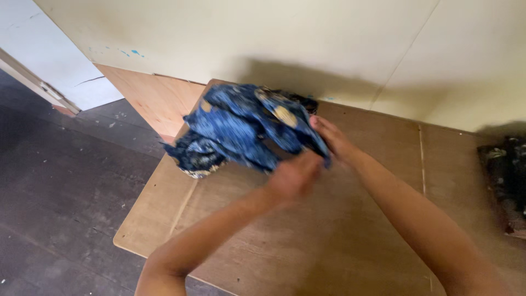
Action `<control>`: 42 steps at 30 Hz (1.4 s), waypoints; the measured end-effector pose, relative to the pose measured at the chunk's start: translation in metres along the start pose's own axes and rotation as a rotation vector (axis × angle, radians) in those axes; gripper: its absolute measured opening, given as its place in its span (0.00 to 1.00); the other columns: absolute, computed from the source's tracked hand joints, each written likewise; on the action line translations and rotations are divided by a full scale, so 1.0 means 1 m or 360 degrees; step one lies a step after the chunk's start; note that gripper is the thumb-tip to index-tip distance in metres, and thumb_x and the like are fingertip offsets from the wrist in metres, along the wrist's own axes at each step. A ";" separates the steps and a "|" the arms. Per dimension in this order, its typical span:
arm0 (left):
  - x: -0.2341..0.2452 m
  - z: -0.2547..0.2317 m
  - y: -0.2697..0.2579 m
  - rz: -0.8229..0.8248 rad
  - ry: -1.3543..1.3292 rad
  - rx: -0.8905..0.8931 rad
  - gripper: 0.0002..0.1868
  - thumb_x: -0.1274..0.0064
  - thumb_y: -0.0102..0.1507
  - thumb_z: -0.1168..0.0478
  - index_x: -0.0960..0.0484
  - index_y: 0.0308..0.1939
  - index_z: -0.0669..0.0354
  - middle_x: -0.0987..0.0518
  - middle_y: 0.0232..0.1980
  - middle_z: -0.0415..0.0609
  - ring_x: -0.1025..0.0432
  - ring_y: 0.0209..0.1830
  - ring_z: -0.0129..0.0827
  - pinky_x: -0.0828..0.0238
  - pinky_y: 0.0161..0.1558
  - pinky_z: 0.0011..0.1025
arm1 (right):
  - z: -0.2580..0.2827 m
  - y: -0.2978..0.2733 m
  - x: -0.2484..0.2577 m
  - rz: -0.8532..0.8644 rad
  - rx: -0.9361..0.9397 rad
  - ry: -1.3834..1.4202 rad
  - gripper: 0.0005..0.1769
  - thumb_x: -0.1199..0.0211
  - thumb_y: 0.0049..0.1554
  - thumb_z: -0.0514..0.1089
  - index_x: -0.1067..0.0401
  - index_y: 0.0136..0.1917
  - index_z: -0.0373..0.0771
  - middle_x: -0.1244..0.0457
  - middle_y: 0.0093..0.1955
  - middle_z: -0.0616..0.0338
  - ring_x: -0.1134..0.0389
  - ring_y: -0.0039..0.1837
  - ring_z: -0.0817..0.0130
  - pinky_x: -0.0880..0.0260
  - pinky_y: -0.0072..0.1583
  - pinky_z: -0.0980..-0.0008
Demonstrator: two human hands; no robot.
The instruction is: The person folds a black patterned shirt on a wooden table, then irons a blue patterned shirt using a handheld iron. The folded black shirt is placed aside, and the blue shirt is smoothed with the iron.
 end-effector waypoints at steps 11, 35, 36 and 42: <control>0.052 -0.105 0.004 -0.0063 0.0008 -0.0134 0.12 0.38 0.67 0.53 0.17 0.44 0.57 0.16 0.41 0.49 0.21 0.42 0.45 0.23 0.43 0.40 | 0.022 -0.105 0.052 -0.0449 0.0197 -0.0797 0.22 0.34 0.58 0.40 0.27 0.66 0.38 0.30 0.58 0.61 0.32 0.58 0.73 0.31 0.61 0.72; 0.011 -0.032 0.064 0.0373 0.0701 0.0398 0.32 0.42 0.59 0.38 0.22 0.60 0.52 0.18 0.52 0.57 0.24 0.53 0.53 0.29 0.50 0.51 | 0.035 -0.294 0.144 -0.0675 -0.0064 -0.0748 0.43 0.55 0.59 0.74 0.32 0.70 0.38 0.28 0.53 0.46 0.26 0.57 0.55 0.26 0.62 0.57; 0.011 -0.027 0.068 0.0263 0.0786 0.0332 0.32 0.40 0.57 0.38 0.22 0.58 0.52 0.18 0.55 0.58 0.25 0.55 0.54 0.30 0.51 0.52 | 0.035 -0.282 0.131 -0.0619 -0.0045 -0.0844 0.38 0.47 0.58 0.67 0.34 0.70 0.40 0.29 0.56 0.49 0.27 0.59 0.58 0.28 0.63 0.57; -0.012 0.060 0.029 0.0660 0.0494 0.1020 0.44 0.39 0.58 0.35 0.32 0.70 0.54 0.23 0.60 0.64 0.28 0.60 0.59 0.30 0.58 0.48 | 0.025 -0.253 0.054 -0.0246 0.0136 -0.1490 0.36 0.28 0.52 0.47 0.37 0.70 0.42 0.30 0.57 0.51 0.28 0.59 0.59 0.28 0.60 0.61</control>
Point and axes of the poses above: each hand's wrist, its own y-axis towards the middle knuckle, its own x-axis out of the back of the hand, z = x × y, the point moved 8 cm from there along y, towards the middle knuckle
